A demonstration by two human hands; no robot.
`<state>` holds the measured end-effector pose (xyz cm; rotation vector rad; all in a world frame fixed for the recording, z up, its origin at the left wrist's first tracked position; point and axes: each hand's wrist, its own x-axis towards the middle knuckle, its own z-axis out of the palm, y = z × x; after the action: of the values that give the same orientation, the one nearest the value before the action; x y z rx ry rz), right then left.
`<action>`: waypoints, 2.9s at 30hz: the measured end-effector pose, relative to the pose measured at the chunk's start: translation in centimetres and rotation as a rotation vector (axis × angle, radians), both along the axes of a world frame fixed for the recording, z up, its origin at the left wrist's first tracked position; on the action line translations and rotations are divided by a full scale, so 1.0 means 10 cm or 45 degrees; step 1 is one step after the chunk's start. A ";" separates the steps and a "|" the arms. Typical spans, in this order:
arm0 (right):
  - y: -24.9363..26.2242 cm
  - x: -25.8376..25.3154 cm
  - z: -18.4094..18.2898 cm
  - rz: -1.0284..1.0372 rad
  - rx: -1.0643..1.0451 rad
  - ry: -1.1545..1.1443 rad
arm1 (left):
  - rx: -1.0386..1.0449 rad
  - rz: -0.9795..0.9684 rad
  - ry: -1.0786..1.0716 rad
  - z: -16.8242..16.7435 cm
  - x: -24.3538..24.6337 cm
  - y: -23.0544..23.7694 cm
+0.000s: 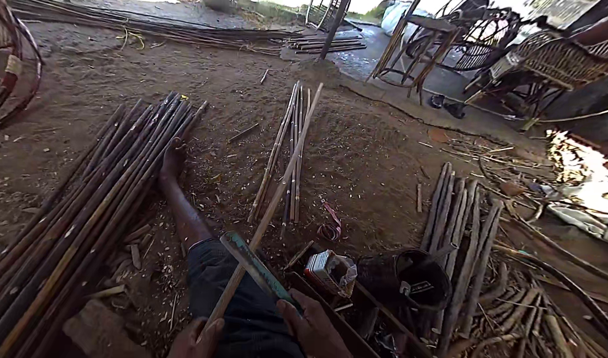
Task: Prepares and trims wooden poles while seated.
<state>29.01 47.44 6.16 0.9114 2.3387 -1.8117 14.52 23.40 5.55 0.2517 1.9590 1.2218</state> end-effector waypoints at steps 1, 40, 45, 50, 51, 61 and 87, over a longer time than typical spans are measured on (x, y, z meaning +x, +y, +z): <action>0.03 0.01 0.00 0.025 -0.007 -0.094 | -0.013 0.007 -0.044 -0.10 -0.05 0.07; 0.32 -0.32 -0.26 0.332 0.226 -0.411 | -0.078 0.132 0.670 -0.18 0.34 -0.72; 0.53 -0.27 -0.36 0.020 0.162 -0.402 | 0.018 0.189 0.418 -0.16 0.25 -0.72; 0.39 -0.26 -0.30 0.237 0.095 -0.454 | 0.063 0.251 0.189 -0.10 0.27 -0.78; 0.48 -0.28 -0.31 0.168 0.109 -0.441 | 0.068 0.249 0.200 -0.11 0.26 -0.77; 0.44 -0.29 -0.27 0.002 0.129 -0.393 | -0.052 0.144 0.603 -0.19 0.31 -0.72; 0.21 -0.34 -0.06 0.465 0.289 -0.498 | -0.202 0.149 0.634 -0.17 0.31 -0.75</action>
<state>25.60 49.51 5.61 0.7154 2.2924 -1.1368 17.63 15.95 3.87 0.3935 2.5173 1.1434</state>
